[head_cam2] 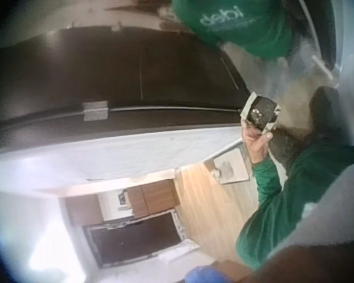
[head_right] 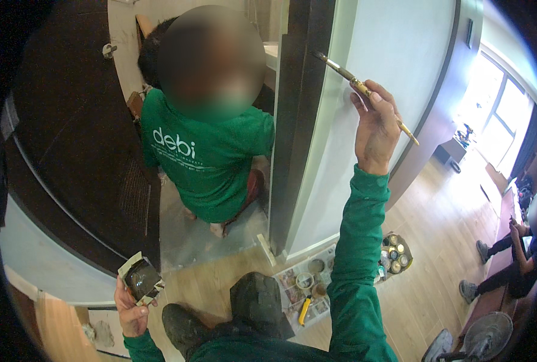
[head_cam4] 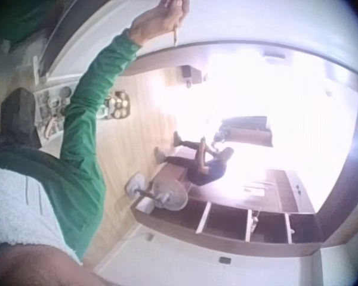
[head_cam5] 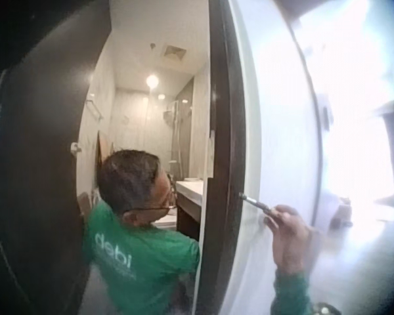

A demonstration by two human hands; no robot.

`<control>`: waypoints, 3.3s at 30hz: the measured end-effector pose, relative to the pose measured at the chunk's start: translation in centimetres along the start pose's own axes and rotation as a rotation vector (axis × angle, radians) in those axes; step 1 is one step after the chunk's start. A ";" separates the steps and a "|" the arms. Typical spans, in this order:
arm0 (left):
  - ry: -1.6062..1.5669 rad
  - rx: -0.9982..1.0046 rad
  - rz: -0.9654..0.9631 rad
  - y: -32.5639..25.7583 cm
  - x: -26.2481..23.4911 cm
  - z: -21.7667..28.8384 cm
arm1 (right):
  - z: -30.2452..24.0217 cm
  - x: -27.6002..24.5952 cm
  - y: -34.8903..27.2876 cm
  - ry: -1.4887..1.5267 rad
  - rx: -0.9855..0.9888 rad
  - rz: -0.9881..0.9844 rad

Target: The person paints the edge of a door frame using a small brush and a paint container. They repeatedly dip the brush into the paint and apply it to the vertical and horizontal edges of the frame.

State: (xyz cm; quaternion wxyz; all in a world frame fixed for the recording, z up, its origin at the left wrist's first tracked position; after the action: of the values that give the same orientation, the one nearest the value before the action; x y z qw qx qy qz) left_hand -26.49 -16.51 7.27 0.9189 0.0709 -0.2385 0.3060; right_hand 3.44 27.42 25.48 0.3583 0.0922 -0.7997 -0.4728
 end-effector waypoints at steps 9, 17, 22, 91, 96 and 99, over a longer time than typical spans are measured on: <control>0.047 -0.025 -0.016 0.1 0.3 0.1 | -0.4 0.6 -0.4 -0.039 0.014 -0.015; 0.047 -0.023 -0.003 -0.6 -0.2 -0.7 | -0.8 0.9 -1.0 -0.055 0.014 -0.043; 0.061 -0.021 0.005 -0.5 -0.2 -0.9 | -0.8 0.9 -1.1 -0.065 0.023 -0.047; 0.050 -0.072 -0.027 0.6 0.1 -2.2 | -0.2 -0.6 -2.0 -0.092 0.076 -0.022; 0.045 -0.088 -0.025 0.6 0.1 -2.3 | 0.2 -0.8 -1.9 -0.106 0.069 -0.032; 0.044 -0.086 -0.030 0.6 0.1 -2.3 | 0.7 -1.4 -2.5 -0.111 0.085 -0.030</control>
State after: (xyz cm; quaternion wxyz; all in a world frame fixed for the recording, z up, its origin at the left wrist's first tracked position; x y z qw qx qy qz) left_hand -25.82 -15.33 5.32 0.9307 0.0283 -0.2299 0.2831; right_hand 3.58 27.23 22.53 0.3019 0.0930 -0.8362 -0.4482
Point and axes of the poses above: each hand's wrist, its own y-axis towards the middle knuckle, its own x-axis out of the palm, z = x × y, the point moved 4 cm from there along y, towards the middle knuckle, and after that the axes turned 10 degrees about -x, right-handed, at the moved point
